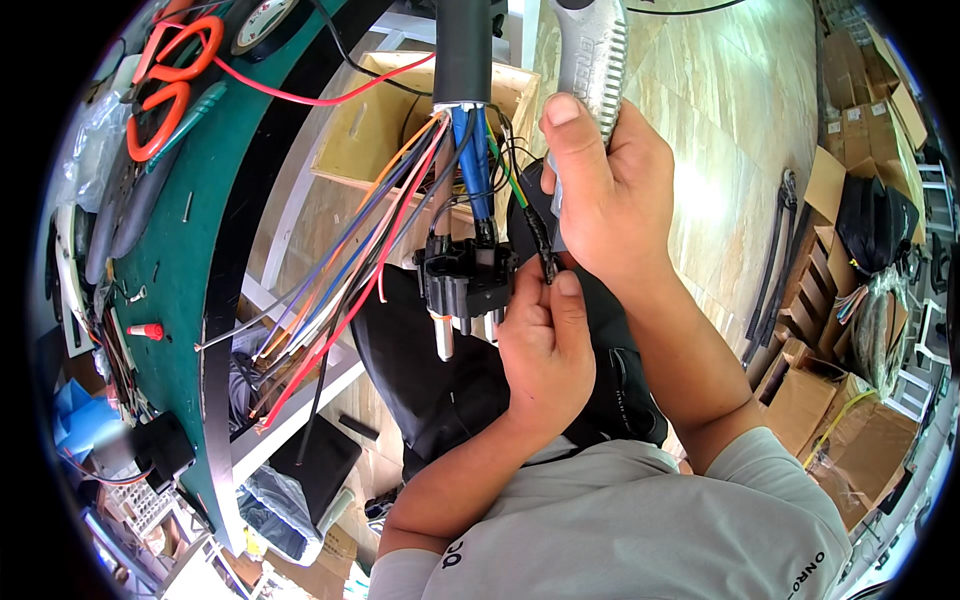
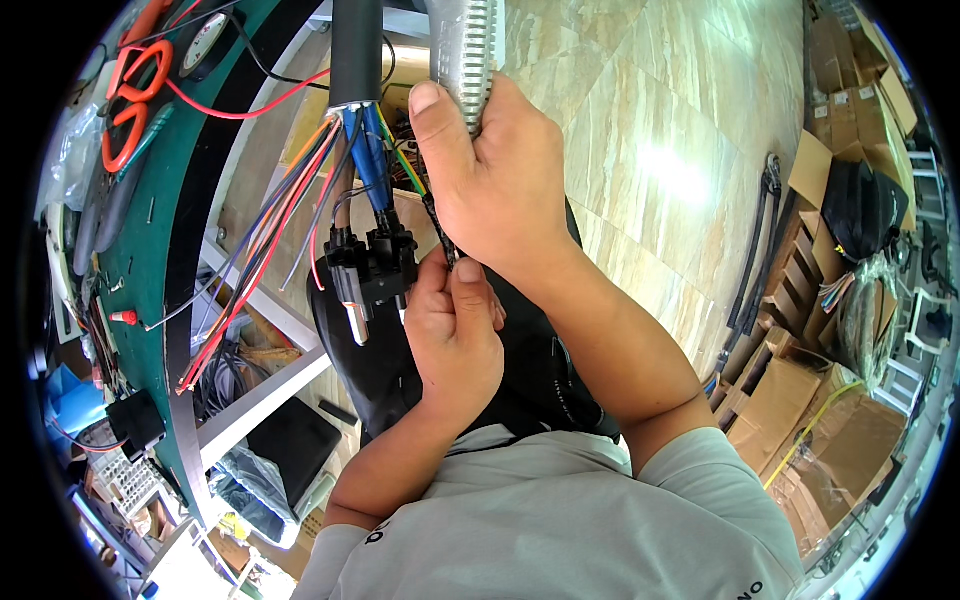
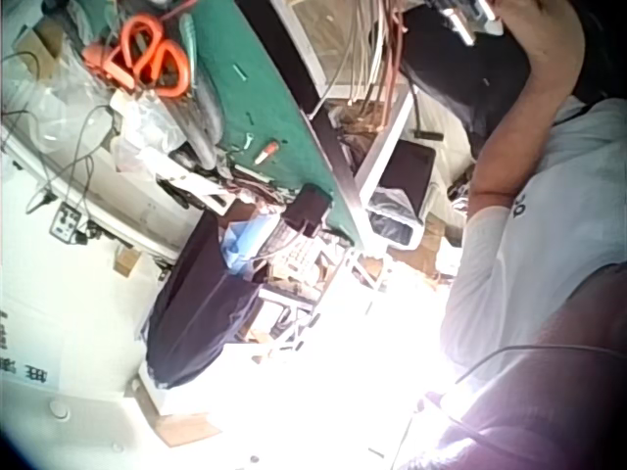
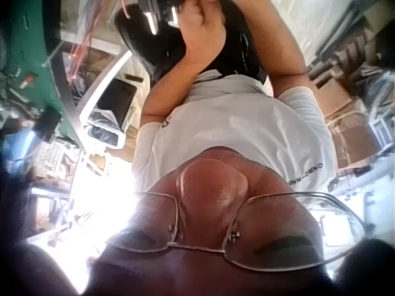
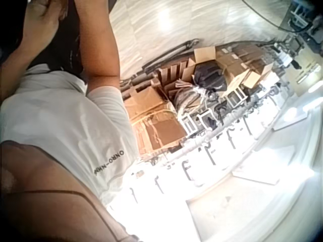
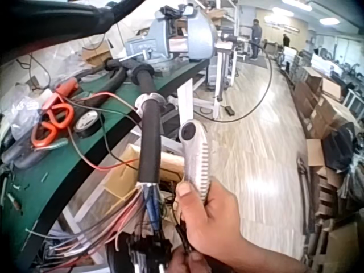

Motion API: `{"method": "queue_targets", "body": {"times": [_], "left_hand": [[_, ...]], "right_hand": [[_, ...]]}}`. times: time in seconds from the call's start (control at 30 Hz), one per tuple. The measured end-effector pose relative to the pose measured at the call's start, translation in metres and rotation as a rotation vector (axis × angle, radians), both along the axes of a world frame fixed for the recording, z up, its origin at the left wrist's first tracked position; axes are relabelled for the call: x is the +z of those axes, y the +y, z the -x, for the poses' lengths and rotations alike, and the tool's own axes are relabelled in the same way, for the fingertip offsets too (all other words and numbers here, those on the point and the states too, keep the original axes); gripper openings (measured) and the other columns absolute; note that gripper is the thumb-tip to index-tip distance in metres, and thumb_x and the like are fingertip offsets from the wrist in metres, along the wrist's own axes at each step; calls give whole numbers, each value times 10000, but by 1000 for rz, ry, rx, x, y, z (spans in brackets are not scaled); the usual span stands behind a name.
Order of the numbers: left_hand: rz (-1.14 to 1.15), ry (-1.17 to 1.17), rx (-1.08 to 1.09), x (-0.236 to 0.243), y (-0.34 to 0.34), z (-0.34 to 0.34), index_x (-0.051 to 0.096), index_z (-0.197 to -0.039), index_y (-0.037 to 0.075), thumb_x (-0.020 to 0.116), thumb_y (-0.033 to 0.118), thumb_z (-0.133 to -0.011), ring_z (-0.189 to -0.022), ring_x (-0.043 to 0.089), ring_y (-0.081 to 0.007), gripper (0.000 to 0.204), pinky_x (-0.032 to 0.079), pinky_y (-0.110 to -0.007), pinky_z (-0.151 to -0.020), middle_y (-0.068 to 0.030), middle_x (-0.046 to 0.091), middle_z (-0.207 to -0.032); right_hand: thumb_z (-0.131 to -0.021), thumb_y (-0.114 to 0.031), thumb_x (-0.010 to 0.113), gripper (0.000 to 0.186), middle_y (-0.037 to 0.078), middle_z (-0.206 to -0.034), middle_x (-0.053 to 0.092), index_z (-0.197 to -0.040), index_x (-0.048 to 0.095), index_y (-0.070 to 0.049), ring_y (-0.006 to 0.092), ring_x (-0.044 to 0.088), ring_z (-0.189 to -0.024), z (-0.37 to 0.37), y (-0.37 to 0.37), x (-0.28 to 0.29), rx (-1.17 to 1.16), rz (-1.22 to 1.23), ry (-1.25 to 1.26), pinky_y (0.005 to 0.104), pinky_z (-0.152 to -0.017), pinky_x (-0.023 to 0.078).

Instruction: The person attaches wires to a black connector block, strips insulation from a wire using a utility knife, and wraps the connection with black electrical tape.

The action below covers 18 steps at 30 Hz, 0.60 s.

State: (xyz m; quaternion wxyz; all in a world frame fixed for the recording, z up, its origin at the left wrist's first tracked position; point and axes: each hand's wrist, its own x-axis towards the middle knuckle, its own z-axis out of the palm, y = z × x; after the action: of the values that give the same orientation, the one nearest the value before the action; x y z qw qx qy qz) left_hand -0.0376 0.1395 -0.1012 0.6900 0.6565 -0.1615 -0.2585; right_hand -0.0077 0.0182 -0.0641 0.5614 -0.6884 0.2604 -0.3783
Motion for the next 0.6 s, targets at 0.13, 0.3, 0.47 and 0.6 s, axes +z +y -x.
{"method": "queue_targets", "body": {"times": [0.13,0.3,0.47,0.6], "left_hand": [[-2,-7,15,0,-1,-1,545,-1053,-41,484,246,-1032,-494,412,-40,295,349,-218,-459,31,462,-583],[-8,6,21,2,-2,0,548,-1037,-25,493,253,-1028,-498,411,-36,284,340,-215,-458,35,462,-592],[-13,20,23,3,-1,0,547,-1032,-16,488,255,-1030,-504,411,-32,277,331,-212,-460,40,465,-607],[-16,1,16,2,0,-1,547,-1039,-14,488,256,-1030,-510,412,-28,277,326,-210,-462,42,466,-609]], "right_hand": [[-958,-330,593,373,50,-542,523,-802,548,6,107,492,-503,-1,2,3,-10,10,29,297,-469,405],[-956,-325,597,368,52,-541,534,-805,553,8,112,505,-500,-4,3,-3,-53,35,-17,302,-472,415],[-956,-330,597,373,58,-545,545,-808,555,9,115,515,-502,-7,2,-1,-60,41,-16,301,-475,419],[-955,-338,598,381,65,-551,554,-806,554,10,123,526,-502,-9,3,-2,-82,61,-12,303,-479,424]]}}
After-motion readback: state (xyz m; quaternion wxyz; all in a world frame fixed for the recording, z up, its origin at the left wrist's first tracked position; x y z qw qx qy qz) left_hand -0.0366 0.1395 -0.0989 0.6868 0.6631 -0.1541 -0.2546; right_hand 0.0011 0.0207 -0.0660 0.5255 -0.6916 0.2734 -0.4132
